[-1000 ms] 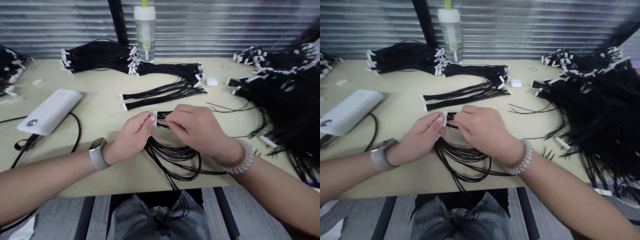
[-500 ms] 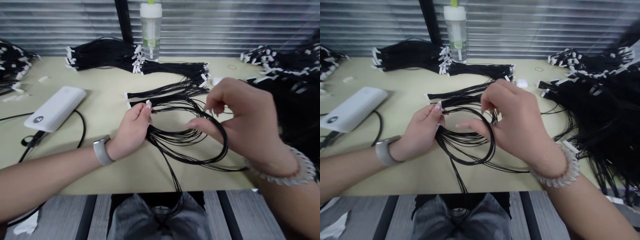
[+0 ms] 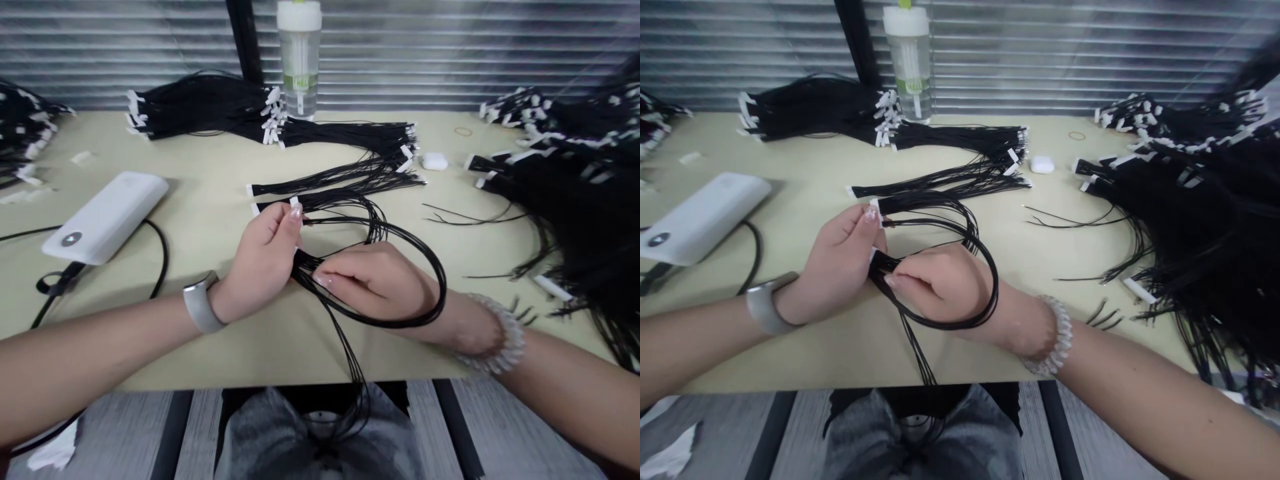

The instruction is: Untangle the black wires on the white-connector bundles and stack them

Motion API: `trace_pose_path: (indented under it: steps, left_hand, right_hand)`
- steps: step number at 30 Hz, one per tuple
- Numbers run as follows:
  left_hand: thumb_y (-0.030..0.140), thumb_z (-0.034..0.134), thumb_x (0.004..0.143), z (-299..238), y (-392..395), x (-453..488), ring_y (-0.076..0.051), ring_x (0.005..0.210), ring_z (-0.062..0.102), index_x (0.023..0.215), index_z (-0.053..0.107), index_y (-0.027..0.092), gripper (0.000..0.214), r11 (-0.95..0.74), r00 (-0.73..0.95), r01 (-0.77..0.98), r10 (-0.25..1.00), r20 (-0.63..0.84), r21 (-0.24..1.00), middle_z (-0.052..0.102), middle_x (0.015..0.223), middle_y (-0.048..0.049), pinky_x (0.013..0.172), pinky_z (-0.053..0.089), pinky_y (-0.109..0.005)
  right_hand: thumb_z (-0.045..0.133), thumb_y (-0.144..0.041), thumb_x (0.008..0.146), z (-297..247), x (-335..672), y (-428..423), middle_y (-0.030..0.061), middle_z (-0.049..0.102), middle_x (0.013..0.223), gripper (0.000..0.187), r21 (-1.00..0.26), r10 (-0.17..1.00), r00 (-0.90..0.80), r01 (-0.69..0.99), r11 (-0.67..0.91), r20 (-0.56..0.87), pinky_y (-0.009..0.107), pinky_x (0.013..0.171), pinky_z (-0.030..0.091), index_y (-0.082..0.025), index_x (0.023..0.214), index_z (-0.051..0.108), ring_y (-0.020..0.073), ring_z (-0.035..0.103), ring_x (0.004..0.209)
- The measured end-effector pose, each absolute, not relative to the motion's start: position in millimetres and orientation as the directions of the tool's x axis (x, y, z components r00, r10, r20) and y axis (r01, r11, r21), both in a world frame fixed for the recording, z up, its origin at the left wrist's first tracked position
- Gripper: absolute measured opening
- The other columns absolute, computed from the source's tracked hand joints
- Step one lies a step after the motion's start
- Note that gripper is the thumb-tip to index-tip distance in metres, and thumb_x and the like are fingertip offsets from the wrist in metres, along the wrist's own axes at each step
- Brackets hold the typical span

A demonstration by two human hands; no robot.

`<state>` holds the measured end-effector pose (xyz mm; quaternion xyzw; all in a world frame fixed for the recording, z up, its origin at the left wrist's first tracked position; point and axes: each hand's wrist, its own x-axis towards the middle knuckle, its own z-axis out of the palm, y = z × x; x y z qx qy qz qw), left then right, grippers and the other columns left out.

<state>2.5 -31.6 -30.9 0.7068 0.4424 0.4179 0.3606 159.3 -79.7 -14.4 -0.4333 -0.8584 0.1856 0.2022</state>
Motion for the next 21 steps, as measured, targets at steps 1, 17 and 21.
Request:
trace_pose_path:
  steps: [1, 17, 21]
  left_hand:
    - [0.034, 0.036, 0.090, -31, -32, 3, -0.008, 0.052, 0.040, 0.065, 0.042, 0.017, 0.031, -0.357, 0.269, 0.322, 0.922, 0.277, 0.877, 0.045, 0.057, 0.0020, 0.049, 0.034, -0.022]
    - [0.034, 0.038, 0.089, -28, -35, 3, -0.008, 0.052, 0.040, 0.064, 0.041, 0.017, 0.030, -0.330, 0.302, 0.341, 0.925, 0.230, 0.880, 0.045, 0.057, 0.0025, 0.049, 0.033, -0.021]
    - [0.035, 0.038, 0.088, -29, -33, 3, -0.009, 0.049, 0.038, 0.062, 0.042, 0.017, 0.032, -0.304, 0.265, 0.328, 0.938, 0.221, 0.895, 0.043, 0.053, 0.0024, 0.046, 0.032, -0.022]
  right_hand:
    - [0.037, -0.029, 0.087, -16, 156, -81, -0.0023, 0.046, 0.053, 0.036, -0.489, 0.825, -0.523, 0.674, 0.554, 0.213, 0.020, 0.051, 0.027, -0.013, 0.058, 0.050, 0.0038, 0.034, 0.050]
    - [0.047, -0.014, 0.069, -8, 171, -82, -0.0069, 0.044, 0.047, 0.014, -0.493, 0.879, -0.475, 0.759, 0.426, 0.028, 0.016, 0.043, 0.024, -0.014, 0.059, 0.057, 0.0011, 0.029, 0.043]
    - [0.051, -0.016, 0.070, 10, 202, -73, -0.0057, 0.046, 0.045, 0.013, -0.506, 0.940, -0.339, 0.818, 0.273, -0.042, 0.016, 0.040, 0.028, -0.014, 0.061, 0.060, 0.0014, 0.033, 0.041]
